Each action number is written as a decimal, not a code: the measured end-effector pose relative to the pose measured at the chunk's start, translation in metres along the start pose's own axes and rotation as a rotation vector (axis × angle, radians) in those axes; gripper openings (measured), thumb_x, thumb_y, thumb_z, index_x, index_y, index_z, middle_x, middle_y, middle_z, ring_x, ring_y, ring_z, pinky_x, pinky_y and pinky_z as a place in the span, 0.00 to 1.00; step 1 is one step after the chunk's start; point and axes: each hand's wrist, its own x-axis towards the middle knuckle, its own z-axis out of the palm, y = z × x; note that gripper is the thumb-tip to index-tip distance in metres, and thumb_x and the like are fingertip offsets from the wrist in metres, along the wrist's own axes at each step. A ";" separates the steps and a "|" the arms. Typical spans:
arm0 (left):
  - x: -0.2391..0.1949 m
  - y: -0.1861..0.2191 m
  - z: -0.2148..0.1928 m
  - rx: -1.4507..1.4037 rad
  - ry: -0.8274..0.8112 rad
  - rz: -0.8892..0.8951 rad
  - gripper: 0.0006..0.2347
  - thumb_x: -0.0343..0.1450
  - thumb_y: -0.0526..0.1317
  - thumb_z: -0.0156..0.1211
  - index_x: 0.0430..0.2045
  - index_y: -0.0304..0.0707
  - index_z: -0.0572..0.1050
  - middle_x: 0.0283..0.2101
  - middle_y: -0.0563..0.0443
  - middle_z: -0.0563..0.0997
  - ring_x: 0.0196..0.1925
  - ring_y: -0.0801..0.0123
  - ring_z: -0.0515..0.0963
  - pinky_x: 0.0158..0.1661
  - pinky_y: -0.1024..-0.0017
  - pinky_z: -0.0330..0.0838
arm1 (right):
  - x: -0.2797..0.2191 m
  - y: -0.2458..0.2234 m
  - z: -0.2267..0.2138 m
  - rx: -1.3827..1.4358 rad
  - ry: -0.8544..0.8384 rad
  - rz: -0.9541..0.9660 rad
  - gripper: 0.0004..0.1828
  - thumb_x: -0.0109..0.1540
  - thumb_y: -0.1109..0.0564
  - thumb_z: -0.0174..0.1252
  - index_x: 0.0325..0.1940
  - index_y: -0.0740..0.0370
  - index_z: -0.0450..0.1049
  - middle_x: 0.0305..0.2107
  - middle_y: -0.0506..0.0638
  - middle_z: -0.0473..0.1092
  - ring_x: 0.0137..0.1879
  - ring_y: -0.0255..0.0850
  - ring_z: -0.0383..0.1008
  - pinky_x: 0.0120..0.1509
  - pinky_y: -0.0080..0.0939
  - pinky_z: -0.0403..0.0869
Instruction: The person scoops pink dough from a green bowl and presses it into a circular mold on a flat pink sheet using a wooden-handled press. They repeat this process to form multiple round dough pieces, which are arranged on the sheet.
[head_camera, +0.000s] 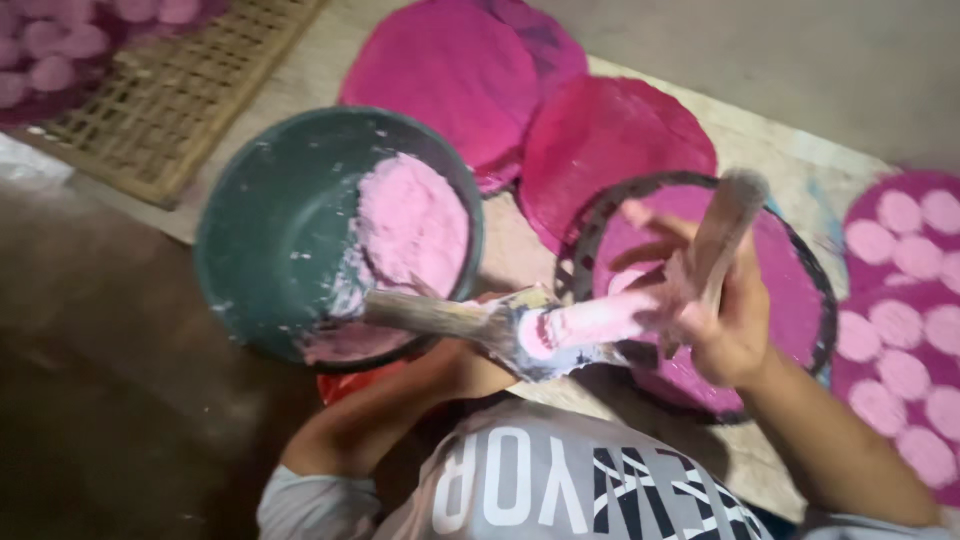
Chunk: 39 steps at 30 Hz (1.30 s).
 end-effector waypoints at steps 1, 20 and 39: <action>0.008 -0.004 0.006 0.013 -0.020 -0.016 0.22 0.65 0.39 0.63 0.54 0.32 0.72 0.51 0.42 0.79 0.53 0.60 0.79 0.55 0.63 0.74 | -0.011 -0.009 -0.007 -0.152 -0.085 -0.099 0.43 0.70 0.47 0.54 0.84 0.47 0.39 0.71 0.74 0.56 0.60 0.62 0.76 0.51 0.53 0.84; 0.173 -0.034 0.087 -0.199 -0.365 -0.153 0.28 0.68 0.51 0.64 0.61 0.39 0.66 0.59 0.45 0.73 0.62 0.61 0.72 0.63 0.60 0.66 | -0.105 -0.006 -0.182 -0.014 -0.494 0.800 0.51 0.62 0.23 0.48 0.71 0.68 0.62 0.60 0.63 0.69 0.69 0.54 0.67 0.71 0.54 0.70; 0.261 -0.099 0.025 -1.199 -0.139 0.566 0.10 0.71 0.48 0.52 0.39 0.44 0.71 0.38 0.54 0.74 0.46 0.64 0.75 0.62 0.57 0.67 | -0.118 0.089 -0.206 -0.144 -0.342 1.349 0.48 0.63 0.22 0.28 0.55 0.64 0.75 0.37 0.55 0.77 0.44 0.44 0.77 0.53 0.46 0.76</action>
